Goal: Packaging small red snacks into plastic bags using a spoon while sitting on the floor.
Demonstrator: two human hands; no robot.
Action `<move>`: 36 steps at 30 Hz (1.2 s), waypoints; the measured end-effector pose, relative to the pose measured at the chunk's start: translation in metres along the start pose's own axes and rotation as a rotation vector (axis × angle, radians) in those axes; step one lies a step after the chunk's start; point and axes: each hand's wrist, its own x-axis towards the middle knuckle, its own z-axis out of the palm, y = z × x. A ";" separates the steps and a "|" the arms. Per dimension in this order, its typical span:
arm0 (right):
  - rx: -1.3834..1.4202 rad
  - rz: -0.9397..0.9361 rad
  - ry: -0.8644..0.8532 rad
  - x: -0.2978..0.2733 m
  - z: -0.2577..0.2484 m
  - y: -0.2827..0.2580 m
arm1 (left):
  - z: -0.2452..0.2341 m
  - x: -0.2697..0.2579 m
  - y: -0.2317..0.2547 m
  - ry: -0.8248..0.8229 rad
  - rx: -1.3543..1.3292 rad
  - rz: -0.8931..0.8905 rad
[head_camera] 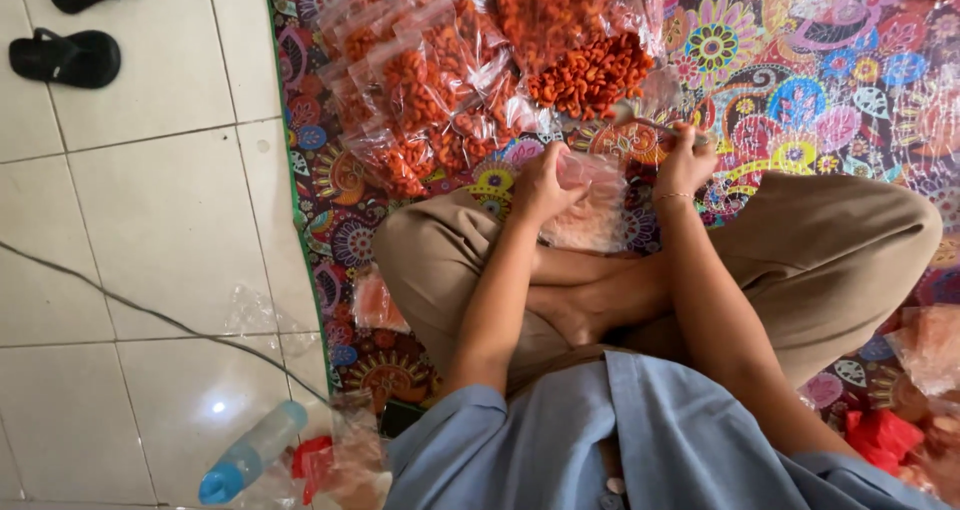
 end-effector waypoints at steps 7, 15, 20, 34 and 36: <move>0.166 0.122 0.060 0.004 -0.002 0.009 | -0.005 -0.002 0.007 0.022 0.004 -0.030; 0.122 0.227 0.042 0.003 -0.007 0.000 | -0.007 -0.001 0.009 0.073 -0.022 -0.008; 0.133 0.201 0.008 0.000 -0.007 -0.008 | -0.007 -0.001 0.009 0.088 -0.047 0.036; 0.023 -0.018 -0.276 -0.068 -0.021 -0.071 | -0.004 0.001 0.007 -0.056 -0.051 -0.186; -0.044 -0.110 -0.322 -0.087 -0.020 -0.083 | -0.003 0.000 0.010 -0.061 -0.039 -0.199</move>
